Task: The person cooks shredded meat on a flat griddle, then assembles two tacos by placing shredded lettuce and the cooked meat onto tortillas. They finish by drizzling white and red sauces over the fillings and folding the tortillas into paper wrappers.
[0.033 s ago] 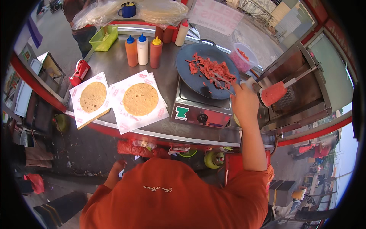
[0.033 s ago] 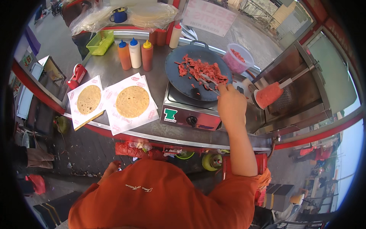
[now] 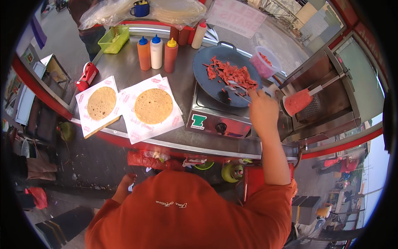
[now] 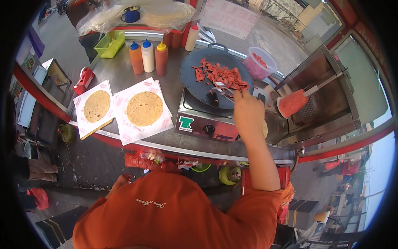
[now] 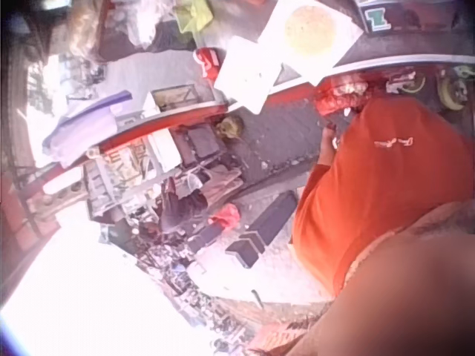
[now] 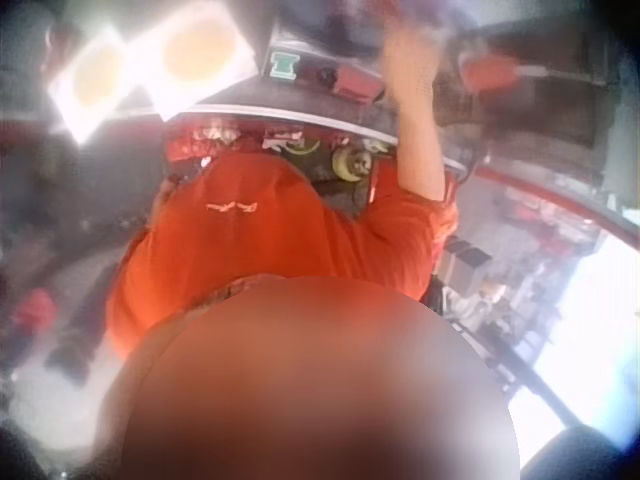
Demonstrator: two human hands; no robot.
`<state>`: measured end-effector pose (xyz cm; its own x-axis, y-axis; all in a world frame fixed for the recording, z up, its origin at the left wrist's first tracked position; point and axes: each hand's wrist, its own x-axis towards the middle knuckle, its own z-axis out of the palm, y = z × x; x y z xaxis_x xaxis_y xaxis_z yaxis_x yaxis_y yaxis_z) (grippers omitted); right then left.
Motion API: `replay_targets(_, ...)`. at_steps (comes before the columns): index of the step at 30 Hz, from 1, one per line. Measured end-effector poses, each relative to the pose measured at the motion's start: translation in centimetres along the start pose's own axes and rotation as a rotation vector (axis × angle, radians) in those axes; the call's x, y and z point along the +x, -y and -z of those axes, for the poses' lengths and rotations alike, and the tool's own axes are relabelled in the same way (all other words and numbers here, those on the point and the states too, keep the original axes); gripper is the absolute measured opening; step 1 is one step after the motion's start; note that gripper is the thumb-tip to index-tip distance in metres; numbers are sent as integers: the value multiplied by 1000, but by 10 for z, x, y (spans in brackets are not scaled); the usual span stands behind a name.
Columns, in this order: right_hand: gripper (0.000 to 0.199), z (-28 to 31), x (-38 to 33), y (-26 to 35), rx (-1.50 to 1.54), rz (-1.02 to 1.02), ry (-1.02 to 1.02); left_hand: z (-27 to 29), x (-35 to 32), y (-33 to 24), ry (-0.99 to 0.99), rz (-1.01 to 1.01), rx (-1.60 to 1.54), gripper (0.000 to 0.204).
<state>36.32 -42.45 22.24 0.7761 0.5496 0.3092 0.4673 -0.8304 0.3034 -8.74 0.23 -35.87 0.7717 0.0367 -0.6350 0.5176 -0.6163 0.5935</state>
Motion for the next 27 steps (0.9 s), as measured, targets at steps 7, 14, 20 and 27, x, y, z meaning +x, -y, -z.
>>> replay_targets(7, 41, -54, 74, 23, 17, -96, 9, 11, 4, 18, -29, 317, -26, 41)
replay_targets(14, 37, 18, 53, 2, -84, -69, 172, 51, 24, 52, 28, 242, -377, 31)
replay_targets(20, 30, -42, 59, 81, -33, -11, -30, 55, 11, 51, 98, 114, 151, 34)
replay_targets(27, 32, -39, 109, -20, 815, -456, 402, 53, 38, 41, -172, -258, 49, 18)
